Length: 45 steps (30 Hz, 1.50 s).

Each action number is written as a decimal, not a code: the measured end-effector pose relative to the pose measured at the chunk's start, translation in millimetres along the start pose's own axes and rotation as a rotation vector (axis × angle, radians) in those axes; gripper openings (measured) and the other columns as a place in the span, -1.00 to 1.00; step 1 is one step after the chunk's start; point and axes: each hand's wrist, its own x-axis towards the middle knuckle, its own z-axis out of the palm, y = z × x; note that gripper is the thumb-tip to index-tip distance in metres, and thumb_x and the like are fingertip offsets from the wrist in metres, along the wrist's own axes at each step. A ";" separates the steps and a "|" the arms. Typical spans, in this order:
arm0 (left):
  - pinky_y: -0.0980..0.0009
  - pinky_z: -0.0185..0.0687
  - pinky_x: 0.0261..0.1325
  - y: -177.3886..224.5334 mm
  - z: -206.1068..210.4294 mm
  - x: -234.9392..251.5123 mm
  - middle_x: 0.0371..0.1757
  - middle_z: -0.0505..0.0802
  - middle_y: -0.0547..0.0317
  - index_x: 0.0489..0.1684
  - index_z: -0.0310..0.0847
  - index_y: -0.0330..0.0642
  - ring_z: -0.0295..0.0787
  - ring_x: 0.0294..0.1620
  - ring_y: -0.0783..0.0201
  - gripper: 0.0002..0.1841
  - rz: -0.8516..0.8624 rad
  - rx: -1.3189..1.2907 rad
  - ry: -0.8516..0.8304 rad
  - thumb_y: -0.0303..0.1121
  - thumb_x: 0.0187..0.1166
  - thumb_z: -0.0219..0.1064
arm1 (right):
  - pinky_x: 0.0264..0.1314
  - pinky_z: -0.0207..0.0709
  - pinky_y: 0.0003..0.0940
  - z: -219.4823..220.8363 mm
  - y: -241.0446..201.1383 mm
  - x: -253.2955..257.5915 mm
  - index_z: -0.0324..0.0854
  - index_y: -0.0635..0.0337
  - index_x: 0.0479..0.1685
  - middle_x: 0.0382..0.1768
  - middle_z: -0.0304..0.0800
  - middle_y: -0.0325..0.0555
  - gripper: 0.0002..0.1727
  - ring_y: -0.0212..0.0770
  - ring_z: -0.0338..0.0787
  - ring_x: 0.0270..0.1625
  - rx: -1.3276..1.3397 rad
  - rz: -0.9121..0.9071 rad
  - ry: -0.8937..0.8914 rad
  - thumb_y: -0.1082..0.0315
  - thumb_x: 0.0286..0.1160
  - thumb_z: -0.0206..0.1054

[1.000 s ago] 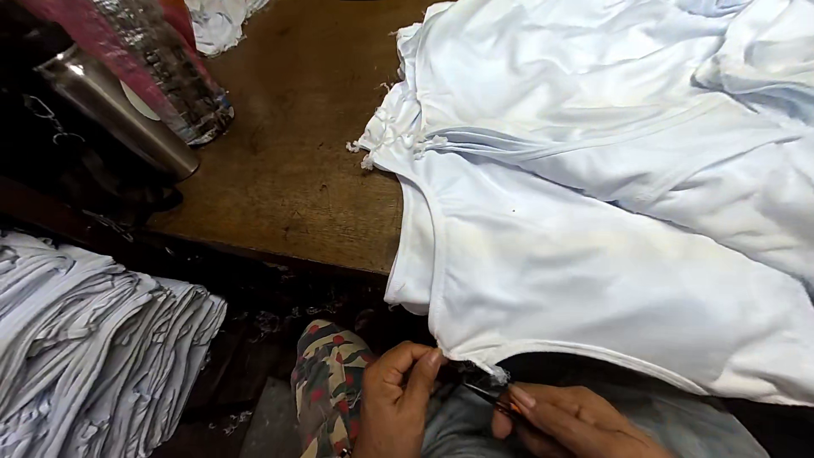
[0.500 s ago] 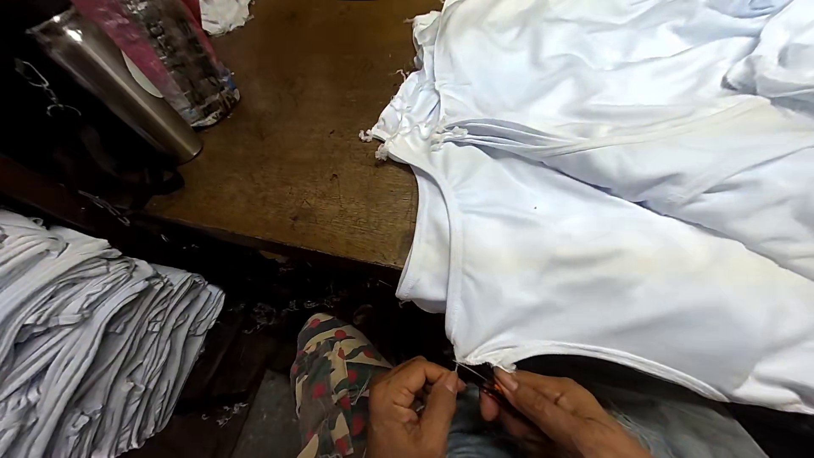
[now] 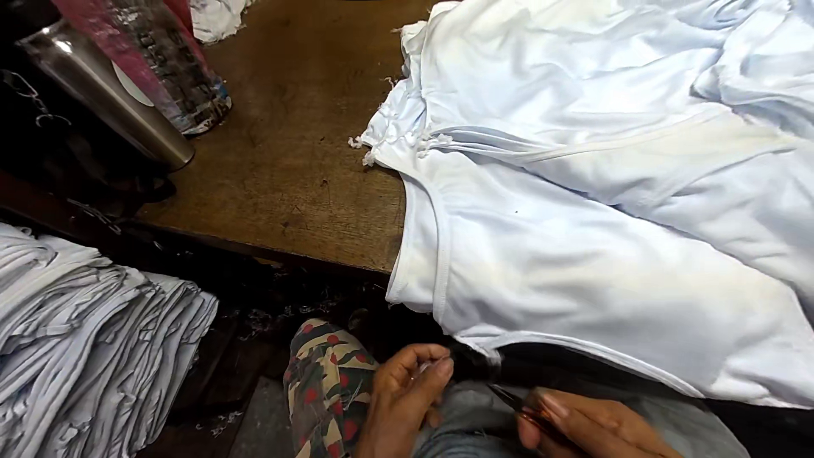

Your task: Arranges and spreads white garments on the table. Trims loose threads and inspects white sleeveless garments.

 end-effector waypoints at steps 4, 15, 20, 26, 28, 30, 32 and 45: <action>0.42 0.74 -0.39 7.3 22.4 17.9 0.16 0.86 -0.05 0.14 0.72 -0.26 0.86 -0.09 0.24 -0.50 -0.163 -0.216 -0.142 0.04 0.56 0.44 | -0.63 0.22 -0.55 -22.2 3.2 -20.0 0.73 0.17 -0.11 -0.64 0.43 -0.50 -0.53 -0.54 0.33 -0.66 0.021 -0.010 0.065 0.16 0.90 -0.12; 0.60 0.55 -0.56 -3.7 25.6 11.1 -0.40 0.84 0.22 -0.24 0.79 -0.30 0.63 -0.58 0.53 -0.85 -0.155 -0.089 -0.136 -0.41 0.64 0.36 | -0.60 0.23 -0.53 -37.0 -0.4 -10.9 0.73 0.25 -0.14 -0.62 0.45 -0.42 -0.53 -0.52 0.33 -0.64 -0.215 0.037 -0.012 0.21 0.91 -0.09; 0.65 0.46 -0.59 -3.3 15.1 -6.0 -0.41 0.85 0.25 -0.15 0.83 -0.31 0.58 -0.61 0.58 -0.83 -0.106 -0.101 -0.210 -0.43 0.68 0.32 | -0.63 0.16 -0.57 -39.2 2.4 6.7 0.75 0.19 -0.21 -0.65 0.42 -0.46 -0.56 -0.56 0.29 -0.67 -0.230 0.086 -0.139 0.21 0.87 -0.03; 0.65 0.46 -0.58 -1.2 9.5 -8.2 -0.39 0.86 0.23 -0.15 0.84 -0.30 0.58 -0.61 0.59 -0.81 -0.163 -0.136 -0.258 -0.43 0.70 0.29 | -0.61 0.16 -0.54 -36.6 -2.4 19.4 0.75 0.12 -0.33 -0.66 0.45 -0.44 -0.55 -0.56 0.31 -0.66 -0.365 0.051 -0.191 0.12 0.84 0.05; 0.65 0.46 -0.58 -1.3 8.1 -7.9 -0.39 0.87 0.23 -0.15 0.85 -0.28 0.58 -0.61 0.58 -0.81 -0.186 -0.149 -0.261 -0.42 0.70 0.29 | -0.59 0.19 -0.53 -36.2 -5.1 23.0 0.73 0.12 -0.37 -0.65 0.49 -0.42 -0.54 -0.55 0.34 -0.64 -0.430 0.024 -0.198 0.08 0.84 0.06; 0.65 0.46 -0.58 -1.0 7.6 -7.9 -0.39 0.87 0.24 -0.15 0.85 -0.28 0.59 -0.61 0.58 -0.82 -0.199 -0.150 -0.261 -0.42 0.69 0.30 | -0.57 0.22 -0.49 -36.2 -5.9 26.9 0.73 0.09 -0.41 -0.64 0.52 -0.40 -0.50 -0.54 0.38 -0.62 -0.512 -0.013 -0.192 0.01 0.83 0.07; 0.65 0.46 -0.58 -1.1 7.6 -7.5 -0.40 0.86 0.25 -0.16 0.85 -0.28 0.59 -0.61 0.58 -0.82 -0.203 -0.155 -0.265 -0.42 0.69 0.30 | -0.54 0.27 -0.43 -37.0 -6.0 30.7 0.72 0.04 -0.47 -0.64 0.55 -0.40 -0.46 -0.50 0.44 -0.59 -0.602 -0.047 -0.178 -0.07 0.81 0.07; 0.65 0.45 -0.59 -10.4 6.4 -2.8 -0.40 0.87 0.25 -0.25 0.84 -0.30 0.58 -0.62 0.59 -0.86 -0.123 0.039 -0.255 -0.44 0.61 0.38 | -0.61 0.34 -0.15 -29.3 -7.5 26.0 0.64 0.18 -0.37 -0.68 0.53 -0.12 -0.37 -0.18 0.56 -0.62 -0.899 -0.341 -0.076 -0.04 0.92 -0.15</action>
